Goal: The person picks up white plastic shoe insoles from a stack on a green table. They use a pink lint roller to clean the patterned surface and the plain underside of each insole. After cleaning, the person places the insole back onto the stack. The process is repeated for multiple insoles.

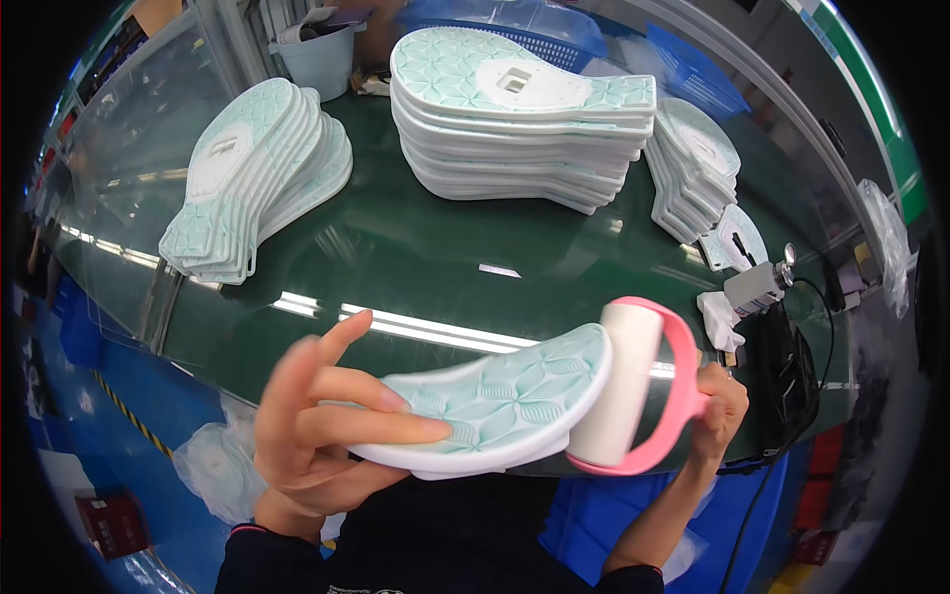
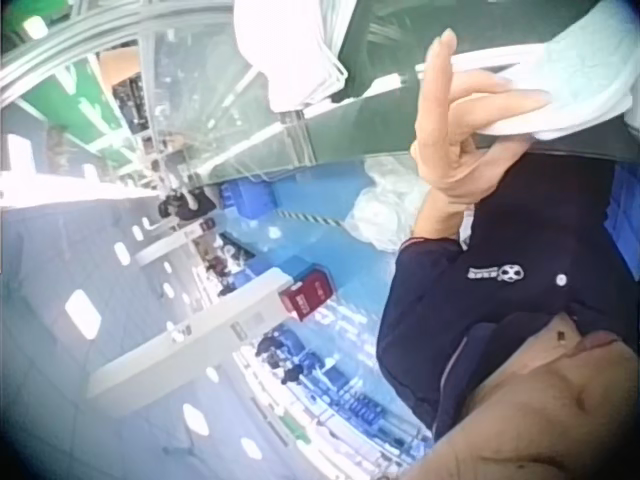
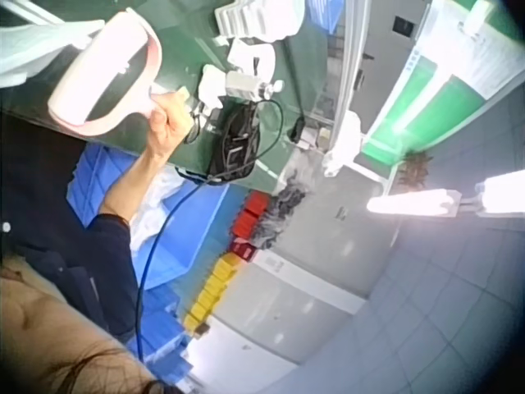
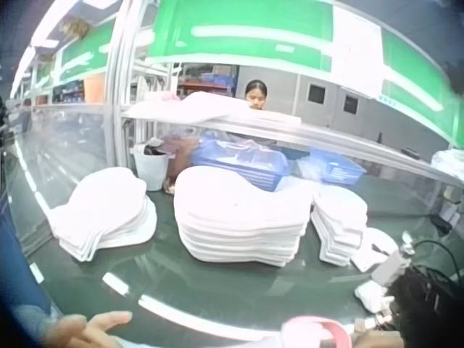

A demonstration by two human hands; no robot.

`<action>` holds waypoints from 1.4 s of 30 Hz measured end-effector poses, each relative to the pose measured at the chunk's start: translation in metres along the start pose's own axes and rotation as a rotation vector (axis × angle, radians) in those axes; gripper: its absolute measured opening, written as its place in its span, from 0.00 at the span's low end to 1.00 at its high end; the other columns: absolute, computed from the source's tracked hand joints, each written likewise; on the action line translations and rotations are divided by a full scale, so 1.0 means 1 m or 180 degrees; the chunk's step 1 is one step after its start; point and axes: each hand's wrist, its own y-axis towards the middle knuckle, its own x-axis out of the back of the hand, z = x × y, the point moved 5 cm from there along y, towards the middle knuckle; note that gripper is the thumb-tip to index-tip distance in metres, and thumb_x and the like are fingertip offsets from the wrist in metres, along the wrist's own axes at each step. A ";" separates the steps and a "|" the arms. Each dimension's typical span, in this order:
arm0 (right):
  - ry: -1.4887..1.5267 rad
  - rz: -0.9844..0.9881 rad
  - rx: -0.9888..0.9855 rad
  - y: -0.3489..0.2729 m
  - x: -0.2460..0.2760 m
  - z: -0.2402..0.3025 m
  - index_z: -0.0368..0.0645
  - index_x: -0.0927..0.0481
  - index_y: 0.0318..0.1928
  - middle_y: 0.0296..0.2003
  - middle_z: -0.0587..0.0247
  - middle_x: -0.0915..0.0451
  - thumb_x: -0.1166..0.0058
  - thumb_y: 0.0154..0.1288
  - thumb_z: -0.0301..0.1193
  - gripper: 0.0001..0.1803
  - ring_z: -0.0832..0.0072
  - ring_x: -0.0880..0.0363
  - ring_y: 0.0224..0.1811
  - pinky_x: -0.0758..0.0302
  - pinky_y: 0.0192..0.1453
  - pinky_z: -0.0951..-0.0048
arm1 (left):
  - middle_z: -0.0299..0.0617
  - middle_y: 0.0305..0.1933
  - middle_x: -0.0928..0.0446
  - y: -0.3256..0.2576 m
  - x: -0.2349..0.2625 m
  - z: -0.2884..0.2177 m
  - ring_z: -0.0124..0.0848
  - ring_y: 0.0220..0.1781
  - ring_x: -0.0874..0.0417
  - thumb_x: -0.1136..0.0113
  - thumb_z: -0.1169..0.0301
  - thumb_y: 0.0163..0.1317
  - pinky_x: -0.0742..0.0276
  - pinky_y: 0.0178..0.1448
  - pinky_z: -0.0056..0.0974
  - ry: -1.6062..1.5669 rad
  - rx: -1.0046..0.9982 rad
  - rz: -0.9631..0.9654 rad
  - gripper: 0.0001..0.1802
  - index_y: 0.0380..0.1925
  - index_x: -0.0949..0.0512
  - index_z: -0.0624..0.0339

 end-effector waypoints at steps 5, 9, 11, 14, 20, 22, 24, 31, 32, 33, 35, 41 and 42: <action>0.0692 -0.0026 0.0148 0.011 0.002 0.048 0.39 0.25 0.11 0.09 0.68 0.30 0.59 0.62 0.52 0.33 0.82 0.37 0.10 0.44 0.15 0.82 | 0.29 0.29 0.19 0.013 -0.012 -0.003 0.25 0.34 0.25 0.35 0.76 0.41 0.40 0.63 0.52 -0.0231 -0.0334 0.0510 0.10 0.28 0.18 0.54; 0.0724 -0.0047 0.0617 0.032 -0.042 0.075 0.39 0.23 0.12 0.09 0.71 0.33 0.53 0.51 0.62 0.35 0.82 0.37 0.08 0.45 0.13 0.83 | 0.28 0.28 0.19 0.007 -0.015 -0.001 0.25 0.35 0.25 0.34 0.74 0.41 0.39 0.63 0.51 -0.0232 -0.0211 0.0691 0.09 0.26 0.18 0.52; 0.0649 -0.0089 0.0616 0.034 -0.041 0.074 0.39 0.23 0.12 0.09 0.72 0.33 0.52 0.52 0.61 0.35 0.82 0.38 0.08 0.45 0.13 0.83 | 0.28 0.28 0.19 0.007 -0.010 -0.001 0.25 0.35 0.25 0.34 0.73 0.41 0.39 0.63 0.51 -0.0308 -0.0170 0.0667 0.08 0.26 0.17 0.52; 0.0553 -0.0086 0.0380 0.013 -0.009 0.031 0.37 0.23 0.15 0.11 0.68 0.32 0.51 0.56 0.54 0.31 0.80 0.36 0.11 0.44 0.16 0.79 | 0.30 0.25 0.19 0.007 0.004 0.009 0.25 0.34 0.27 0.34 0.69 0.42 0.38 0.63 0.52 -0.0581 -0.0088 0.0214 0.04 0.21 0.19 0.51; -0.0190 -0.0145 -0.0656 -0.022 0.012 -0.026 0.34 0.25 0.20 0.14 0.68 0.34 0.54 0.62 0.45 0.25 0.82 0.39 0.16 0.46 0.21 0.79 | 0.32 0.23 0.19 -0.002 0.016 0.017 0.26 0.35 0.29 0.34 0.69 0.43 0.39 0.63 0.56 -0.1090 0.0048 -0.0319 0.04 0.20 0.20 0.50; -0.0360 -0.0504 -0.1246 -0.031 0.021 -0.041 0.35 0.26 0.21 0.14 0.71 0.35 0.58 0.66 0.42 0.24 0.85 0.41 0.17 0.47 0.21 0.81 | 0.31 0.23 0.20 -0.002 0.016 0.017 0.26 0.36 0.29 0.34 0.69 0.44 0.39 0.63 0.56 -0.1127 0.0003 -0.0339 0.03 0.20 0.20 0.50; -0.0437 -0.0934 -0.1806 -0.029 0.025 -0.052 0.35 0.25 0.23 0.16 0.72 0.35 0.59 0.67 0.40 0.23 0.87 0.41 0.19 0.48 0.22 0.82 | 0.30 0.23 0.20 -0.001 0.015 0.013 0.26 0.36 0.29 0.34 0.69 0.45 0.40 0.63 0.56 -0.1175 -0.0017 -0.0337 0.03 0.20 0.20 0.50; -0.2527 -0.0754 -0.1053 -0.012 0.010 -0.038 0.37 0.26 0.48 0.33 0.61 0.22 0.54 0.65 0.35 0.17 0.75 0.26 0.36 0.31 0.37 0.77 | 0.28 0.23 0.20 0.001 0.011 0.006 0.25 0.36 0.29 0.36 0.68 0.48 0.40 0.63 0.56 -0.1096 -0.0099 -0.0253 0.03 0.19 0.20 0.50; -0.2634 -0.0643 -0.1145 -0.003 -0.002 -0.018 0.38 0.31 0.55 0.45 0.53 0.24 0.51 0.62 0.34 0.22 0.64 0.28 0.51 0.32 0.52 0.70 | 0.28 0.23 0.20 -0.001 0.011 0.007 0.25 0.36 0.29 0.36 0.68 0.48 0.40 0.63 0.56 -0.1070 -0.0077 -0.0258 0.03 0.20 0.20 0.50; -0.2300 -0.0653 -0.0956 0.001 -0.012 0.001 0.38 0.31 0.55 0.45 0.54 0.24 0.49 0.61 0.35 0.23 0.63 0.29 0.52 0.34 0.54 0.68 | 0.28 0.23 0.20 -0.002 0.010 0.008 0.25 0.36 0.29 0.36 0.68 0.48 0.40 0.63 0.56 -0.1061 -0.0061 -0.0257 0.02 0.20 0.20 0.50; -0.1640 -0.0674 -0.0591 0.008 -0.030 0.036 0.38 0.31 0.55 0.46 0.54 0.24 0.46 0.59 0.35 0.25 0.61 0.30 0.53 0.37 0.58 0.65 | 0.28 0.24 0.20 -0.001 0.007 0.006 0.25 0.37 0.29 0.36 0.68 0.47 0.41 0.63 0.56 -0.0949 -0.0069 -0.0120 0.02 0.22 0.19 0.49; -0.0038 0.0608 0.0125 0.015 -0.101 0.108 0.40 0.25 0.49 0.37 0.62 0.19 0.37 0.45 0.26 0.26 0.69 0.24 0.48 0.38 0.60 0.58 | 0.23 0.32 0.22 0.010 -0.013 -0.013 0.23 0.40 0.26 0.30 0.69 0.40 0.42 0.64 0.55 0.0213 -0.0512 0.0810 0.14 0.31 0.19 0.45; 0.0121 0.0668 0.0154 0.014 -0.106 0.103 0.41 0.25 0.48 0.34 0.64 0.18 0.37 0.44 0.25 0.25 0.71 0.23 0.45 0.37 0.59 0.58 | 0.22 0.33 0.22 0.010 -0.013 -0.016 0.23 0.41 0.25 0.29 0.69 0.39 0.42 0.64 0.55 0.0313 -0.0524 0.0868 0.17 0.33 0.19 0.45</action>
